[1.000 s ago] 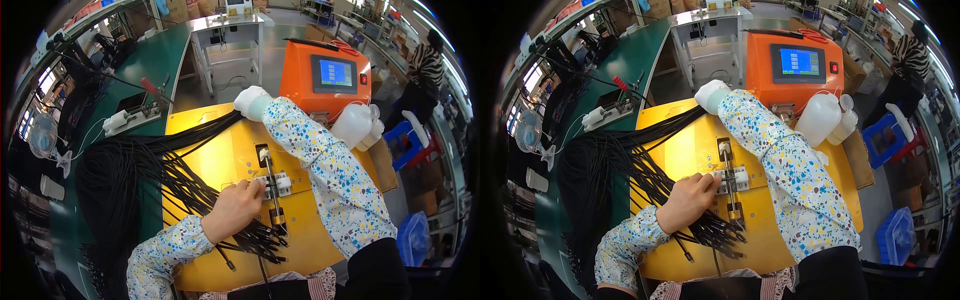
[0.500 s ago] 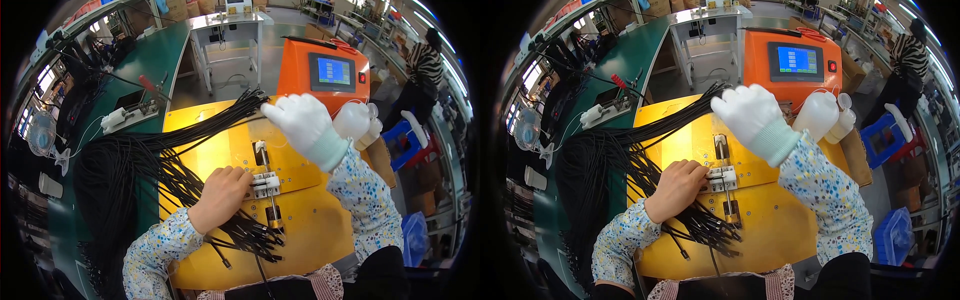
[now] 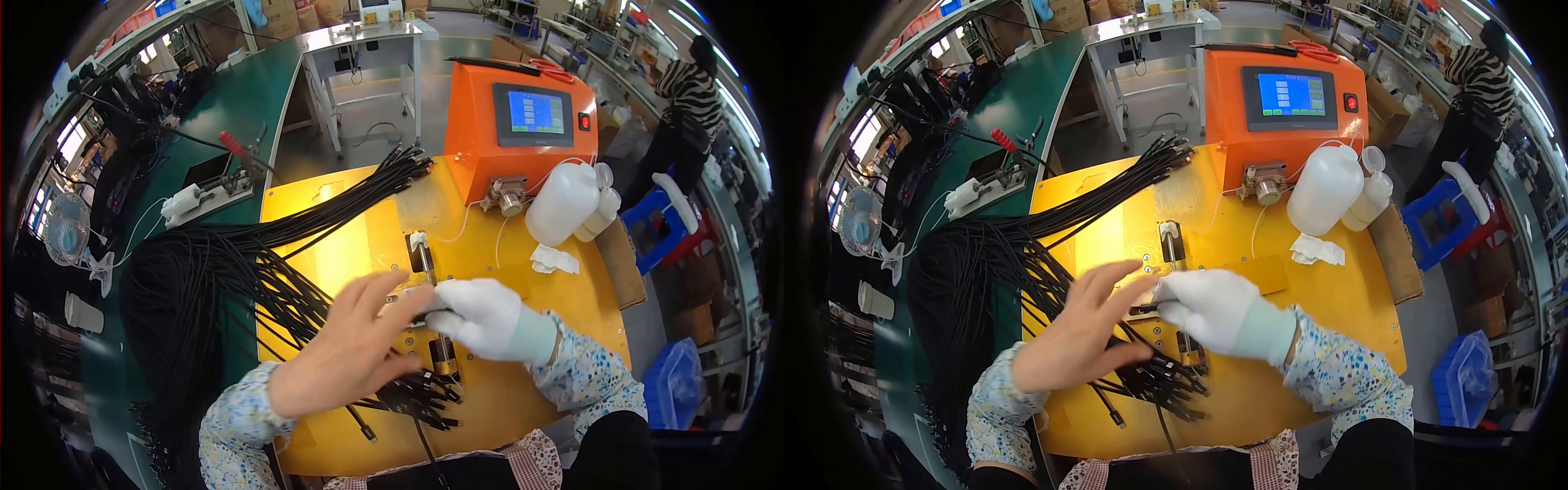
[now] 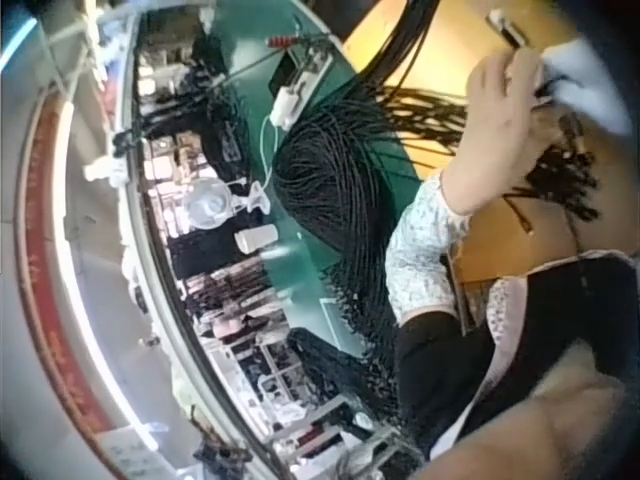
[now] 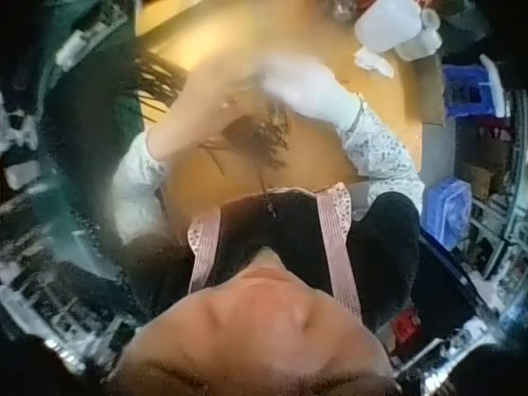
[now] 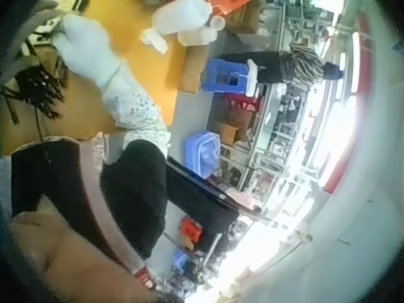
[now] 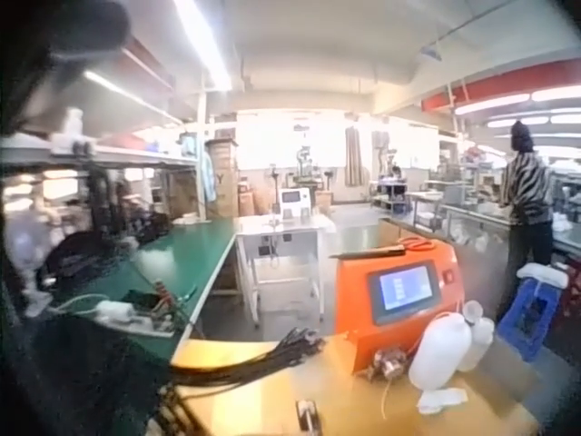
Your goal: The worker processes bundles of black electrical cables using a bench-mounted wire-processing machine.
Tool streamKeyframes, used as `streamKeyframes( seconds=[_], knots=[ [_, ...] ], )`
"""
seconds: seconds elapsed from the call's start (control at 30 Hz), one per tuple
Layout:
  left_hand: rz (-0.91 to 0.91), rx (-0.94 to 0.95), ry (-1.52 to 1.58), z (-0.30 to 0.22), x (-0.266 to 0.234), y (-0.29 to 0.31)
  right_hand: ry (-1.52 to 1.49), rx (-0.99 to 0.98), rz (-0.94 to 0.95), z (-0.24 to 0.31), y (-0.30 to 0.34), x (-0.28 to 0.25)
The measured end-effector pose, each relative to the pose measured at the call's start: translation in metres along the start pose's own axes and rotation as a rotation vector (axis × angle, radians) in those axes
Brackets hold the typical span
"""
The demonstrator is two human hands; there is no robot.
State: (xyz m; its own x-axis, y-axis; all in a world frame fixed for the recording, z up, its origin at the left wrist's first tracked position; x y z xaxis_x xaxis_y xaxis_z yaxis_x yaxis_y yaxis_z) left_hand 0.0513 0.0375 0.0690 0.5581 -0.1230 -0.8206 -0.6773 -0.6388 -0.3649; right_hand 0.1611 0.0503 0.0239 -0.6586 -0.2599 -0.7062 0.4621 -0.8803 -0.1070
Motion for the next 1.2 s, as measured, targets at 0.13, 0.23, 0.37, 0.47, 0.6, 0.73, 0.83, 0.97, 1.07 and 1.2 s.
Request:
streamKeyframes(
  seconds=[0.13,0.23,0.37,0.47,0.6,0.73,0.83,0.97,1.07,1.2],
  knots=[
    [0.124,-0.298,0.394,0.048,0.043,0.003,-0.288,0.130,-0.119,-0.025,0.007,-0.008],
    [0.102,-0.276,0.479,0.051,0.050,0.002,-0.620,0.299,-0.124,-0.056,0.012,0.004],
    [0.193,-0.393,0.597,0.060,0.066,0.008,-0.333,0.165,-0.152,-0.042,0.011,-0.006],
    [0.194,-0.486,0.699,0.059,0.068,0.012,-0.475,0.211,-0.129,-0.043,0.013,0.001],
    [0.203,-0.466,0.706,0.062,0.075,0.011,-0.458,0.184,-0.166,-0.047,0.012,0.001],
    [-0.046,-0.042,-0.010,0.041,0.056,0.008,0.038,-0.072,-0.273,-0.037,0.008,-0.013],
    [0.016,0.063,-0.226,0.033,0.064,0.011,0.188,-0.105,-0.250,-0.033,0.005,-0.011],
    [0.048,0.115,-0.376,0.026,0.069,0.010,0.383,-0.137,-0.256,-0.035,-0.029,-0.035],
    [0.085,0.113,-0.408,0.027,0.073,0.012,0.806,-0.129,-0.230,-0.039,-0.096,-0.026],
    [0.074,0.138,-0.408,0.019,0.072,0.008,1.095,-0.111,-0.146,-0.066,-0.173,-0.008]
  ],
)
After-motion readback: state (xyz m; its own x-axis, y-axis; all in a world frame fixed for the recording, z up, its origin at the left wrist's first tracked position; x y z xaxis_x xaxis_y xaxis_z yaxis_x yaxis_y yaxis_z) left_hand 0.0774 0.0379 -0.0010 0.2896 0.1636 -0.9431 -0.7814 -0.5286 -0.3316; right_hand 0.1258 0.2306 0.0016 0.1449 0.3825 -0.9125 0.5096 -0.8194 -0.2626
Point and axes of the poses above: each hand's wrist, its own y-axis away from the middle knuckle, its own x-axis out of the palm, z = x × y, the point moved 9 cm from there along -y, towards the middle knuckle, and after that the axes turned 1 degree about y, right-handed, at the moved point
